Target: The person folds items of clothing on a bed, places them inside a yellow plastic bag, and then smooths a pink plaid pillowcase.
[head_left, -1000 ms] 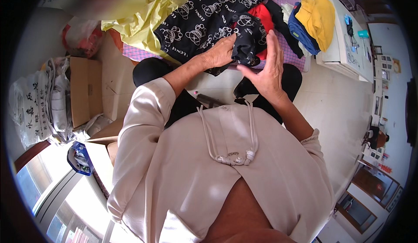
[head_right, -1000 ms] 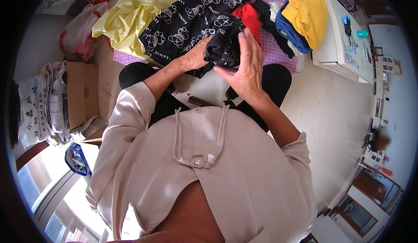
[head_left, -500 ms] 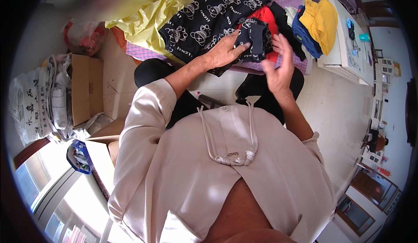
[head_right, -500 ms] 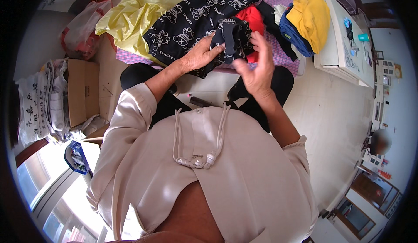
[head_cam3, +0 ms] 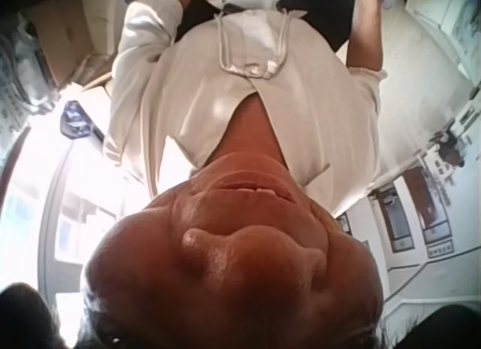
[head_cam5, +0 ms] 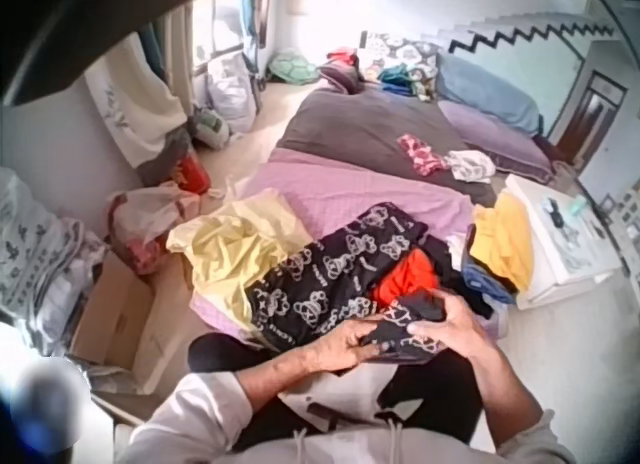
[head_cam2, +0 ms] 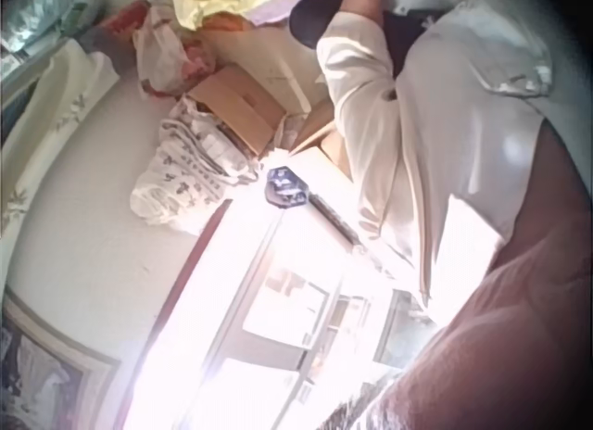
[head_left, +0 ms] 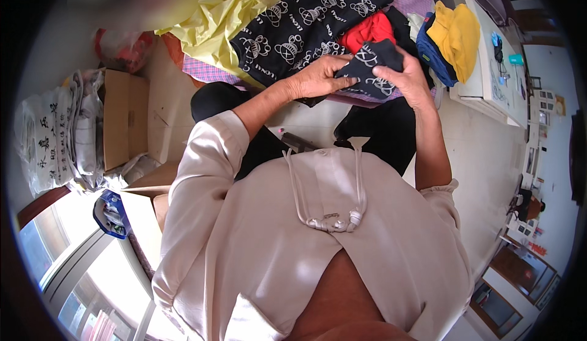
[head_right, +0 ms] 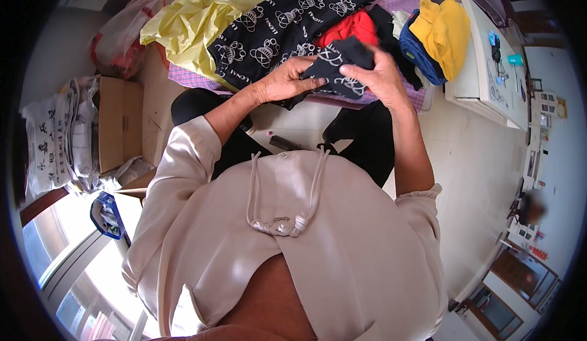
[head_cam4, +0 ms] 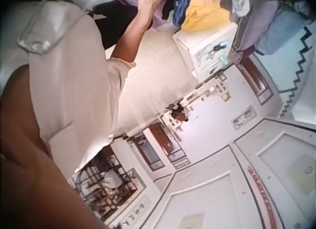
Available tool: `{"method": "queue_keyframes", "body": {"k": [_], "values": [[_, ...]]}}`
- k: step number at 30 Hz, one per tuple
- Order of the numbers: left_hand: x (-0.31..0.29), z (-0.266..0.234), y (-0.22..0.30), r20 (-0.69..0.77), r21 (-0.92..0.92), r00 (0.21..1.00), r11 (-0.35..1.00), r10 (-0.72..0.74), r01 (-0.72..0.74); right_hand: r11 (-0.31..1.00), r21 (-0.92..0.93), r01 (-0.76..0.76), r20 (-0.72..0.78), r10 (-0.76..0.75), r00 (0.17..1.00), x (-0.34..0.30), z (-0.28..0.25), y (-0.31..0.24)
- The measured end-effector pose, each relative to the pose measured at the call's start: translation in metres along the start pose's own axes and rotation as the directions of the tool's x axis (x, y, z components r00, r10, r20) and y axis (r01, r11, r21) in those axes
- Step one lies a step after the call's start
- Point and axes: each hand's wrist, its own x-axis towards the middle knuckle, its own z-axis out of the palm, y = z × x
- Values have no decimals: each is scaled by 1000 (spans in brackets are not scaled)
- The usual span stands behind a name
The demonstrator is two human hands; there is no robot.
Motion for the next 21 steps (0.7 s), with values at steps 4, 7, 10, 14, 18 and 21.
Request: {"method": "queue_keyframes", "body": {"k": [4, 7, 10, 14, 18, 21], "values": [[-15, -5, -1, 43, -297, 951, 905, -306, 305, 967, 178, 185, -175, -154, 972, -13, -12, -24], [-34, -14, 2, 65, 257, 932, 909, -356, 329, 872, 347, 344, -293, -248, 923, -16, -27, -37], [-45, -20, 8, 4, 373, 942, 875, -335, 309, 862, 360, 358, -431, -187, 883, -7, -40, -35], [-68, -20, -9, -129, 732, 966, 635, -226, 247, 818, 419, 394, -510, -146, 847, 13, -48, -36], [-74, -14, -17, -431, 657, 874, 586, -225, 475, 820, 270, 504, -583, -278, 764, 53, -48, -38], [-74, -13, -13, -625, 475, 776, 745, -89, 468, 861, 282, 424, -599, -187, 778, 105, -72, -17]]}}
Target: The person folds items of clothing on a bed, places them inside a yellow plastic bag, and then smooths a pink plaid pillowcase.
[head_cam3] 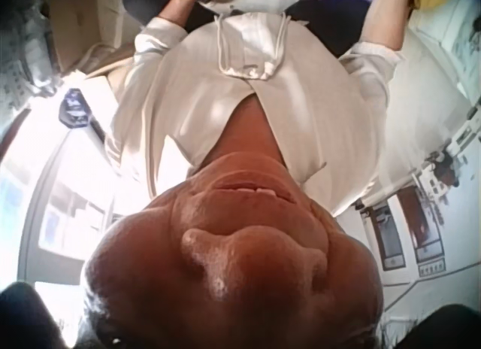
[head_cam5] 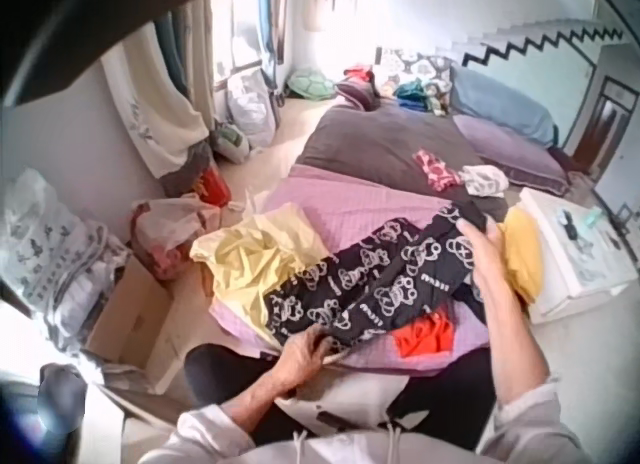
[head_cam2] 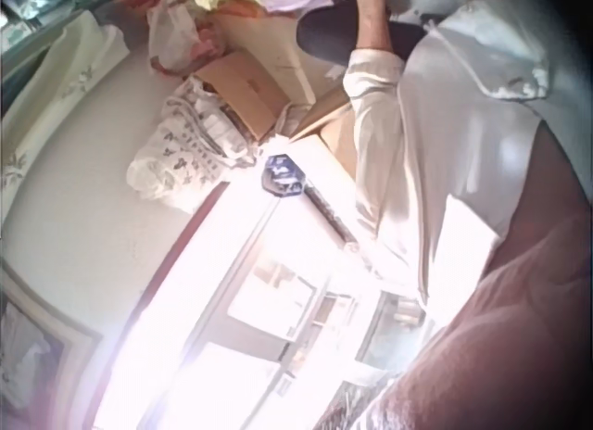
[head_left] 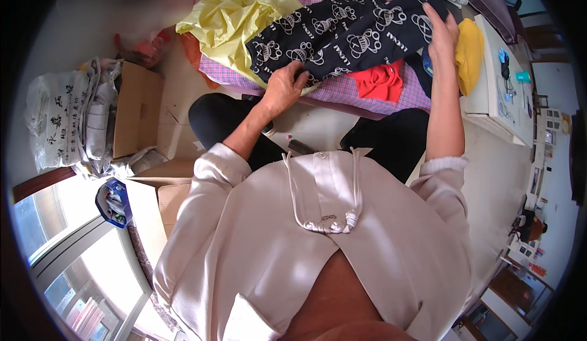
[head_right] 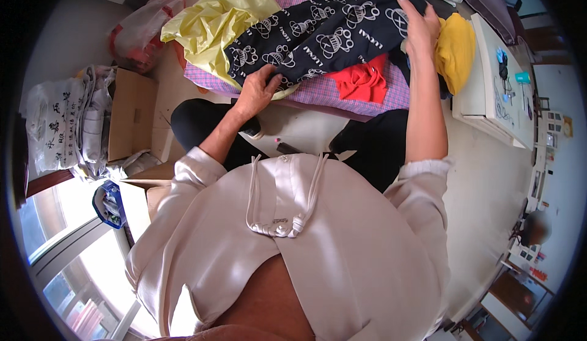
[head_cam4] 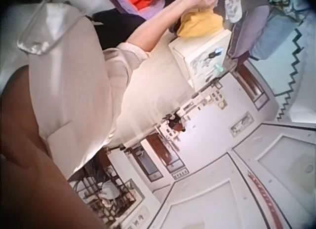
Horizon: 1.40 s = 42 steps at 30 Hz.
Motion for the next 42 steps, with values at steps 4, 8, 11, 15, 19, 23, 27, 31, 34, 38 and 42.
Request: {"method": "queue_keyframes", "body": {"k": [4, 8, 11, 15, 19, 23, 27, 31, 34, 38, 42], "values": [[-5, 11, -3, -262, 5, 963, 998, -62, 66, 980, -198, -3, -57, -8, 998, 43, 36, 44], [-1, 18, -8, -402, 12, 903, 986, -150, 169, 949, -298, -101, -102, 73, 992, 81, 53, 117], [6, 17, -11, -469, 60, 871, 978, -147, 198, 904, -393, -167, -96, 140, 985, 93, 50, 156], [11, 7, -11, -528, 166, 843, 960, -106, 224, 389, -891, 233, 199, -125, 972, 62, 64, 155], [14, 4, -20, -509, 246, 859, 949, -47, 197, 201, -659, 725, 636, -366, 679, -2, 101, 106], [13, 4, -20, -491, 277, 867, 929, -84, 247, 215, -524, 824, 823, -118, 555, -25, 104, 121], [1, 6, -22, -445, 272, 885, 922, -133, 275, 107, -745, 658, 665, 180, 725, -13, 66, 160], [-12, 4, -22, -521, 22, 818, 954, -243, 297, 104, -759, 642, 651, 140, 746, -16, 73, 159], [-37, 5, -31, -581, -384, 689, 892, -433, 237, 156, -695, 702, 688, -140, 712, -23, 82, 142], [-48, 3, -23, -47, -934, 606, 250, -794, 254, 309, -624, 718, 738, -70, 671, -47, 83, 154], [-29, 2, -42, 258, -963, 586, -254, -768, 90, 391, -640, 661, 700, -59, 712, -58, 88, 165]]}}
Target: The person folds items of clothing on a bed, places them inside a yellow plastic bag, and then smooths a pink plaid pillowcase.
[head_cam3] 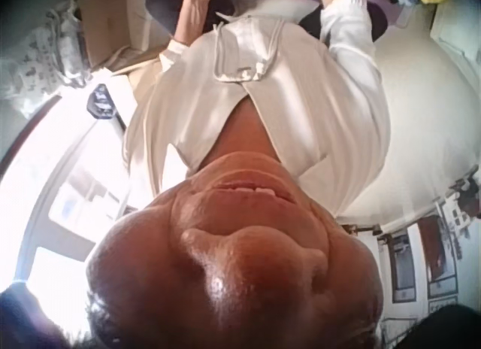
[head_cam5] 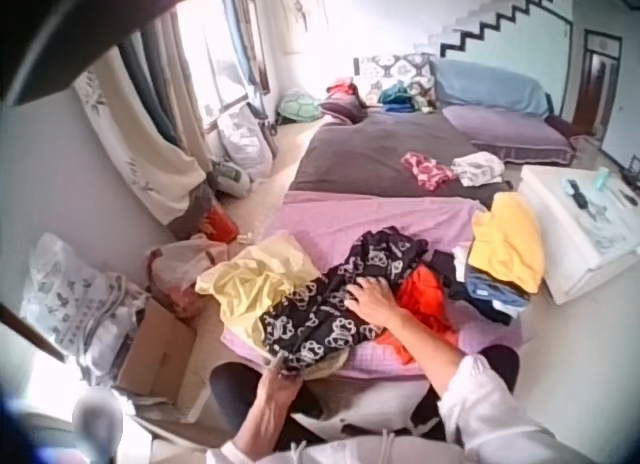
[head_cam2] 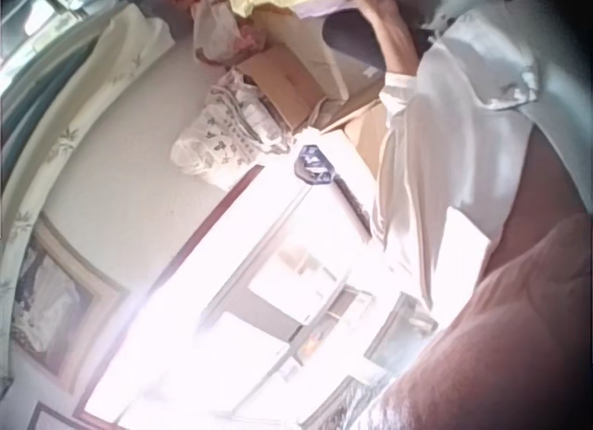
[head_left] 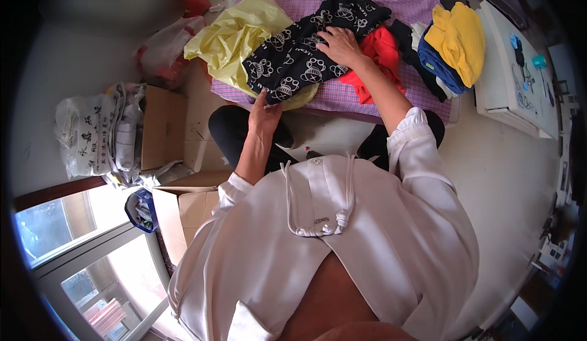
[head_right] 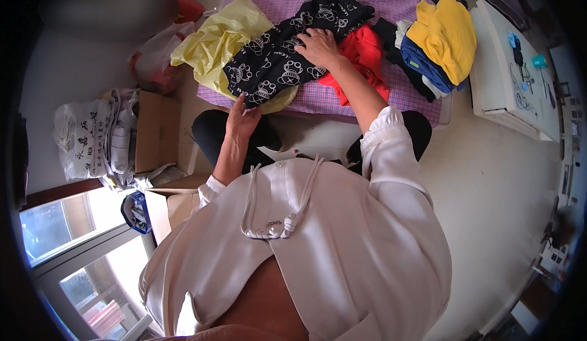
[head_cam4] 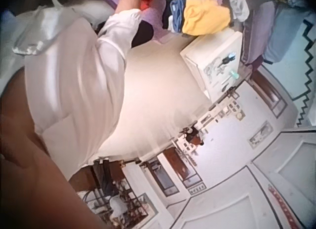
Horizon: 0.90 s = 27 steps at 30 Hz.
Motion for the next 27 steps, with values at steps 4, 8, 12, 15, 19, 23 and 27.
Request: {"method": "queue_keyframes", "body": {"k": [4, 8, 12, 15, 19, 23, 27], "values": [[17, -12, 2, -107, 126, 991, 990, 79, -66, 1000, 15, 3, 53, -3, 999, 4, -6, 1], [-6, 4, 8, 157, 205, 976, 962, 148, -179, 1000, 1, -9, 56, 9, 998, 4, 0, 2], [-76, 83, 15, 433, 304, 882, 891, 187, -338, 986, 165, 12, 168, -40, 985, 1, -13, -6], [-99, 132, 14, 633, 313, 745, 811, 210, -494, 907, 415, 74, 178, -161, 971, -11, -13, -12], [-51, 180, 7, 677, 347, 732, 846, 73, -405, 497, 827, -262, 350, -90, 933, -30, -23, -7], [17, 232, -31, 563, 410, 827, 866, 5, -285, -370, 883, -288, 433, 408, 804, -52, -30, -3], [61, 245, -54, 737, 504, 663, 762, -134, -406, -341, 936, -87, 278, 566, 776, -74, -45, -6]]}}
